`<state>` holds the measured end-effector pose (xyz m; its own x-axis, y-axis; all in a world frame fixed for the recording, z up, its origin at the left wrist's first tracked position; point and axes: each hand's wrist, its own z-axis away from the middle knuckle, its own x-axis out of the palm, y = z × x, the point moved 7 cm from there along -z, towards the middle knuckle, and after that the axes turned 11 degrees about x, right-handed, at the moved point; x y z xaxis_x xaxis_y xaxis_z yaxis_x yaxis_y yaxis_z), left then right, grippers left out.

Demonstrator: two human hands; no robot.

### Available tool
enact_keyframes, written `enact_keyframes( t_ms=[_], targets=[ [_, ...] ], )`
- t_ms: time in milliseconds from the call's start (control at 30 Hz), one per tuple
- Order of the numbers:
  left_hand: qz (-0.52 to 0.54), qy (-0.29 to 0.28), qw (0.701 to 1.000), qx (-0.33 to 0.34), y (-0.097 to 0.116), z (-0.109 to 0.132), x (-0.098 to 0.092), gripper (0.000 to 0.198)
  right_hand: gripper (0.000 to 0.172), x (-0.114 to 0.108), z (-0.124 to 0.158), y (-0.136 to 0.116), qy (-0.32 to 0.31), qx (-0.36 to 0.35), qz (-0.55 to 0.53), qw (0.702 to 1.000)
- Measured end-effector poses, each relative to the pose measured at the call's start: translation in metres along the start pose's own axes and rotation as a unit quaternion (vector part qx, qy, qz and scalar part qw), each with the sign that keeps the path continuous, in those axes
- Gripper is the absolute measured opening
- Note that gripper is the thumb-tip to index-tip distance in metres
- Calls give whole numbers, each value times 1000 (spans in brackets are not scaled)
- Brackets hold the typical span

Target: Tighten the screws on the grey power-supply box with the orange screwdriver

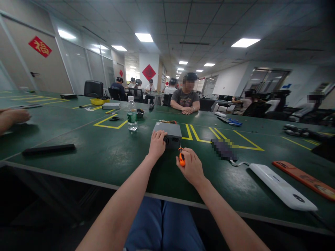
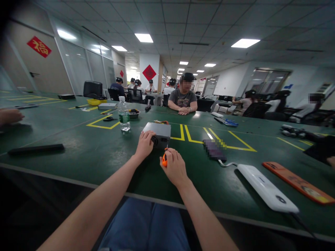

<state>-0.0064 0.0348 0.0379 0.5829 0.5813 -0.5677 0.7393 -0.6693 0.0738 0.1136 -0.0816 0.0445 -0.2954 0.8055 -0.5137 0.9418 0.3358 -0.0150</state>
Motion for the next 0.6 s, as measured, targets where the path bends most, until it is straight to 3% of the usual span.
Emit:
enact_keyframes(
  t_ms=[133, 267, 467, 600],
  targets=[
    [4, 8, 1000, -6, -1, 1, 1, 43, 18, -4, 3, -3, 40, -36, -16, 998],
    [11, 12, 1000, -11, -2, 1, 1, 43, 18, 2, 5, -12, -14, -72, 15, 997],
    [16, 12, 1000, -12, -3, 0, 1, 42, 19, 0, 1, -8, -38, -27, -32, 998],
    [15, 14, 1000, -15, -4, 1, 2, 43, 25, -6, 1, -6, -7, -29, -25, 999]
  ],
)
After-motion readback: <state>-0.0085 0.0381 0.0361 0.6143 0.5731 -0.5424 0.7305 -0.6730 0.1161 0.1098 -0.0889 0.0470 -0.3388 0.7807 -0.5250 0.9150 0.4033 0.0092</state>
